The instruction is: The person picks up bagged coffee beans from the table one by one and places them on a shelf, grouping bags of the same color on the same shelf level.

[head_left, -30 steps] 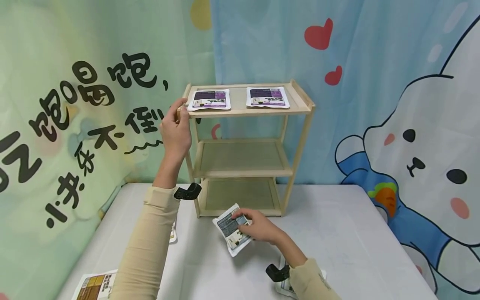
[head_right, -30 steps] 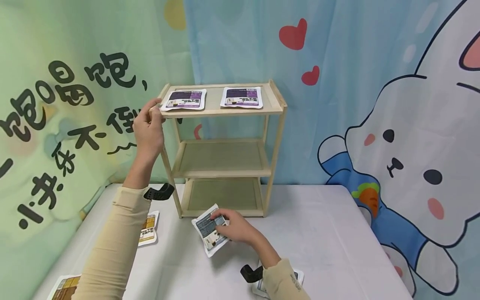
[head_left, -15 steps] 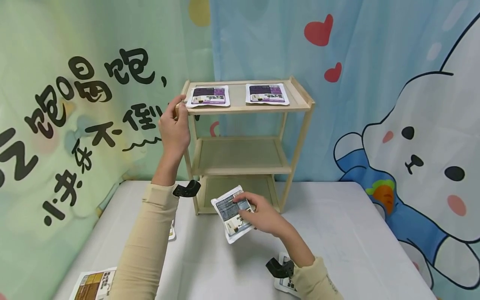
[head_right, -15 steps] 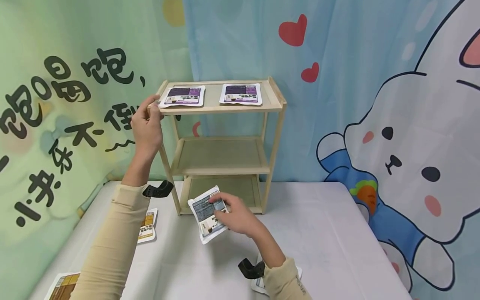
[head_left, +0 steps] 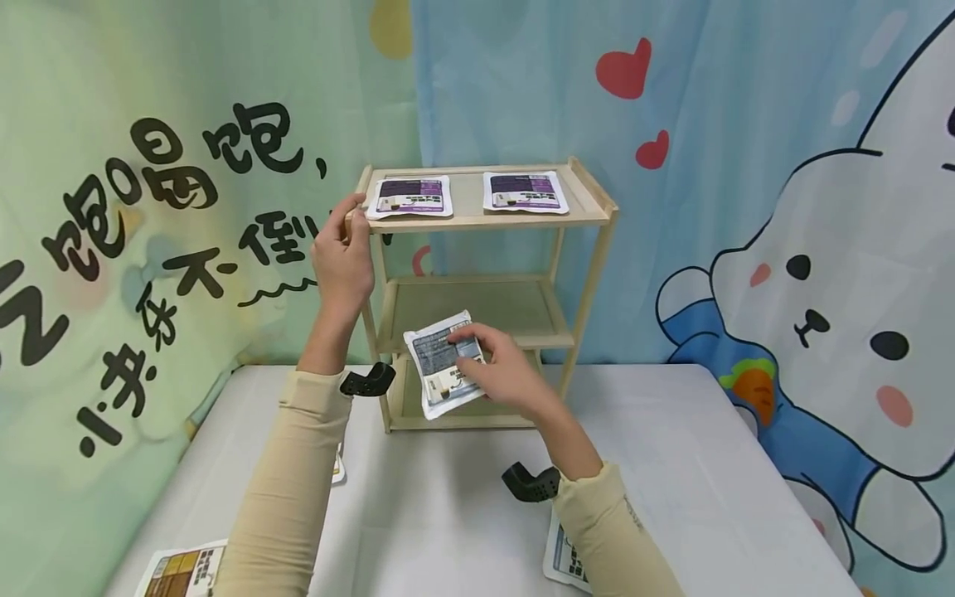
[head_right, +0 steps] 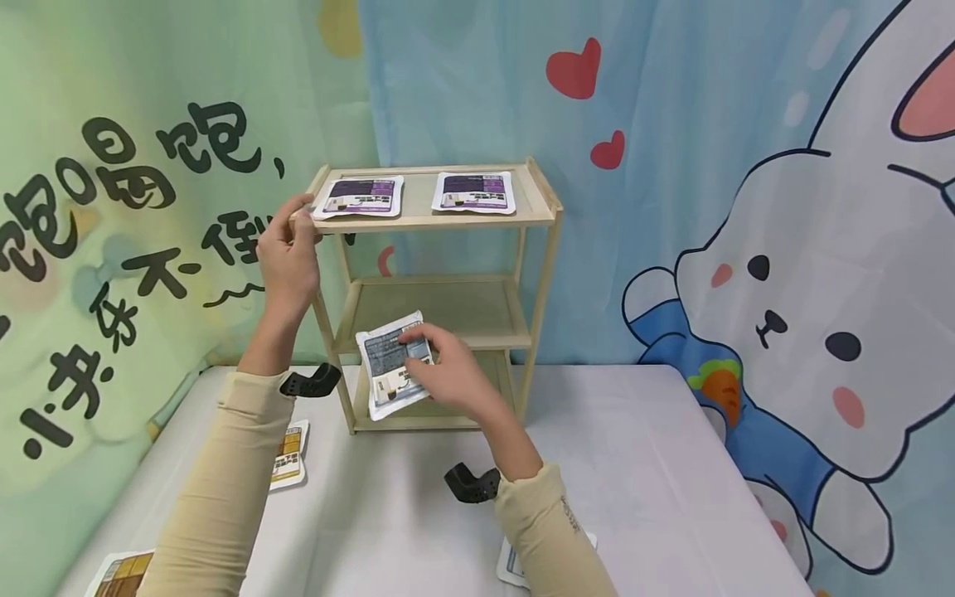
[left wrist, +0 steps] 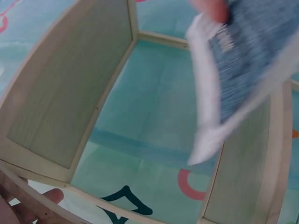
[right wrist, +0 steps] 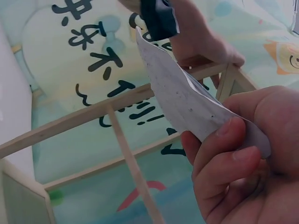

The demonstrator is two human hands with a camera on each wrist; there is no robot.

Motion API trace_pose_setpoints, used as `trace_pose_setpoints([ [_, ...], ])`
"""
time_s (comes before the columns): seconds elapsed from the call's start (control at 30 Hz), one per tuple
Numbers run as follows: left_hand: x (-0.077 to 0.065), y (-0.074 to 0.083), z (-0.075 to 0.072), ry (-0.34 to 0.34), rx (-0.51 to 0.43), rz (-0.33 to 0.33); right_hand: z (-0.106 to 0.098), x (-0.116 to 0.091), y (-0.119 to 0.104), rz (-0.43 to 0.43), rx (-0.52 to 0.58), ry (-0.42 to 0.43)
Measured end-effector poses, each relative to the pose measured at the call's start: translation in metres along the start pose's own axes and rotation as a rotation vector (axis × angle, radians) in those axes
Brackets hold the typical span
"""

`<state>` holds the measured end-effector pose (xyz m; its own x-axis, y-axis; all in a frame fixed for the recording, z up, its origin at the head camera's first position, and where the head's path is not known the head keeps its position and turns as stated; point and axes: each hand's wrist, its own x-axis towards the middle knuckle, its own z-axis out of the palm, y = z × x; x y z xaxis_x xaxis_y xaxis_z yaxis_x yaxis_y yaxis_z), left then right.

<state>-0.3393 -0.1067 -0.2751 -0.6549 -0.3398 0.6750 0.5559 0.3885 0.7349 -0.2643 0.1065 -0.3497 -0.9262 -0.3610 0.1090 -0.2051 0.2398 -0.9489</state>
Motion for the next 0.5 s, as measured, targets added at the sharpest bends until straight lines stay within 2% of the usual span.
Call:
trace_pose_setpoints([
  [0.13, 0.000, -0.001, 0.000, -0.015, -0.001, -0.001, 0.000, 0.017, -0.008, 0.018, 0.006, 0.011],
  [0.37, 0.001, -0.002, -0.003, -0.017, 0.020, 0.015, -0.004, 0.048, -0.015, -0.009, 0.007, 0.024],
  [0.5, 0.004, -0.002, -0.007, -0.048, 0.031, 0.015, -0.005, 0.065, -0.017, 0.005, 0.026, 0.053],
])
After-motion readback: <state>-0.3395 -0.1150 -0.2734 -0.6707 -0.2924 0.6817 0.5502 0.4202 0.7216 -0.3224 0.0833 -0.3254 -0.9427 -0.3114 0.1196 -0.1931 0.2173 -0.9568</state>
